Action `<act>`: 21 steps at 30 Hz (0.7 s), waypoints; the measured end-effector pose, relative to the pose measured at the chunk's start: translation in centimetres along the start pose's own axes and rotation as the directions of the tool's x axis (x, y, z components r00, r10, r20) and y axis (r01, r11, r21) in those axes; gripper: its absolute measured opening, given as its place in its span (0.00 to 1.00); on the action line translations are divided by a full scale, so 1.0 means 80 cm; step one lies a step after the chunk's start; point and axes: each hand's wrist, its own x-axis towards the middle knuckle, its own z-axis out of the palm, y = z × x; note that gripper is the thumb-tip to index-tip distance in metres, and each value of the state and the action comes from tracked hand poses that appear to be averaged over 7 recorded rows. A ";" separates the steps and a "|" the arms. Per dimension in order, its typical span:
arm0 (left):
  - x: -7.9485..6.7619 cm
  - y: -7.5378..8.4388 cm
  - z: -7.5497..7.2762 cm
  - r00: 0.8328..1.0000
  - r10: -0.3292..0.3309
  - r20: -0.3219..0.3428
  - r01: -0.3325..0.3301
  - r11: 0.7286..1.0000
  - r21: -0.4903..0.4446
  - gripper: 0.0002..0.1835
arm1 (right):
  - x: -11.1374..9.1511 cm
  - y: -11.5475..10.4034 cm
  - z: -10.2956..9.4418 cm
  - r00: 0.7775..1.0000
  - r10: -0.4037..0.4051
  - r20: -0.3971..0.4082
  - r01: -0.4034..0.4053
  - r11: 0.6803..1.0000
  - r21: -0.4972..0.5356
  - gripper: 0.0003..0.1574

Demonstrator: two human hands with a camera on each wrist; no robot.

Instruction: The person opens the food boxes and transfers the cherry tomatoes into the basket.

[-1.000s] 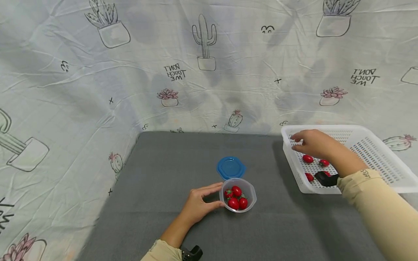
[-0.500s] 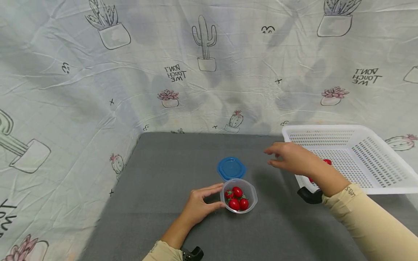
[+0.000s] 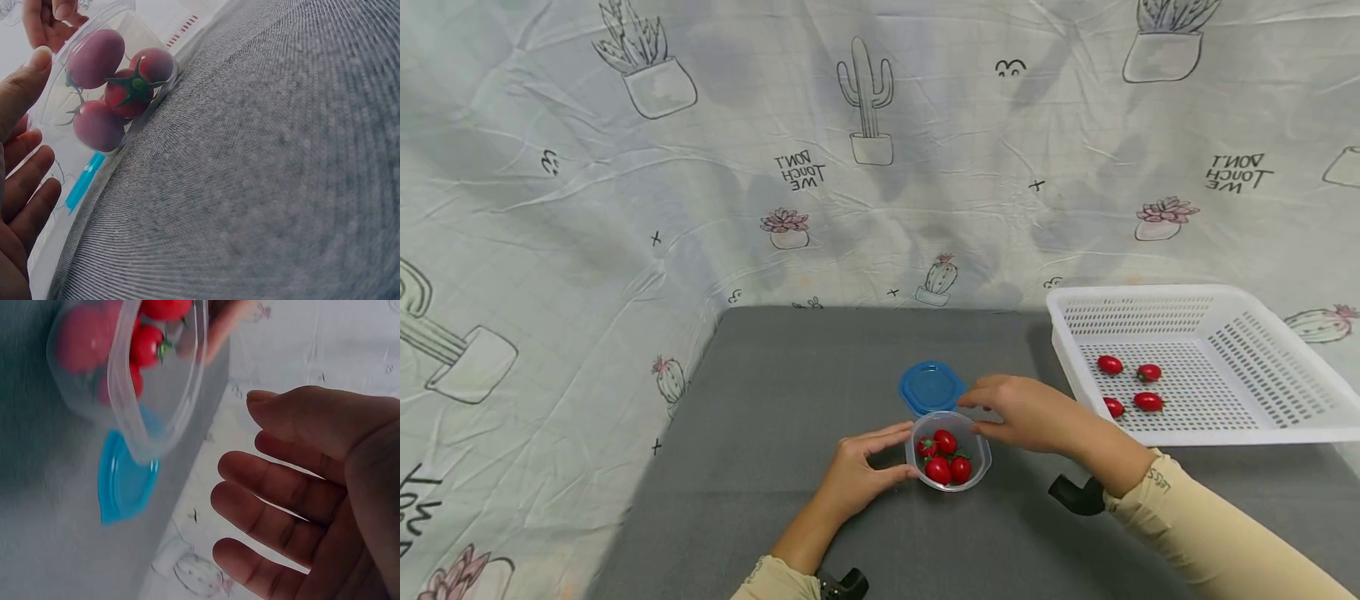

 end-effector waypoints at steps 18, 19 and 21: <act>0.000 0.001 0.000 1.000 0.019 0.005 -0.019 1.000 -0.018 0.25 | 0.012 -0.030 0.052 0.994 -0.105 0.019 0.104 0.993 0.053 0.18; 0.000 0.002 0.000 1.000 0.014 0.005 -0.014 1.000 -0.022 0.25 | 0.013 -0.031 0.054 0.994 -0.109 0.019 0.108 0.992 0.062 0.18; 0.001 0.002 -0.001 1.000 0.018 0.004 -0.018 1.000 -0.019 0.25 | 0.014 -0.031 0.058 0.993 -0.116 0.025 0.114 0.991 0.073 0.18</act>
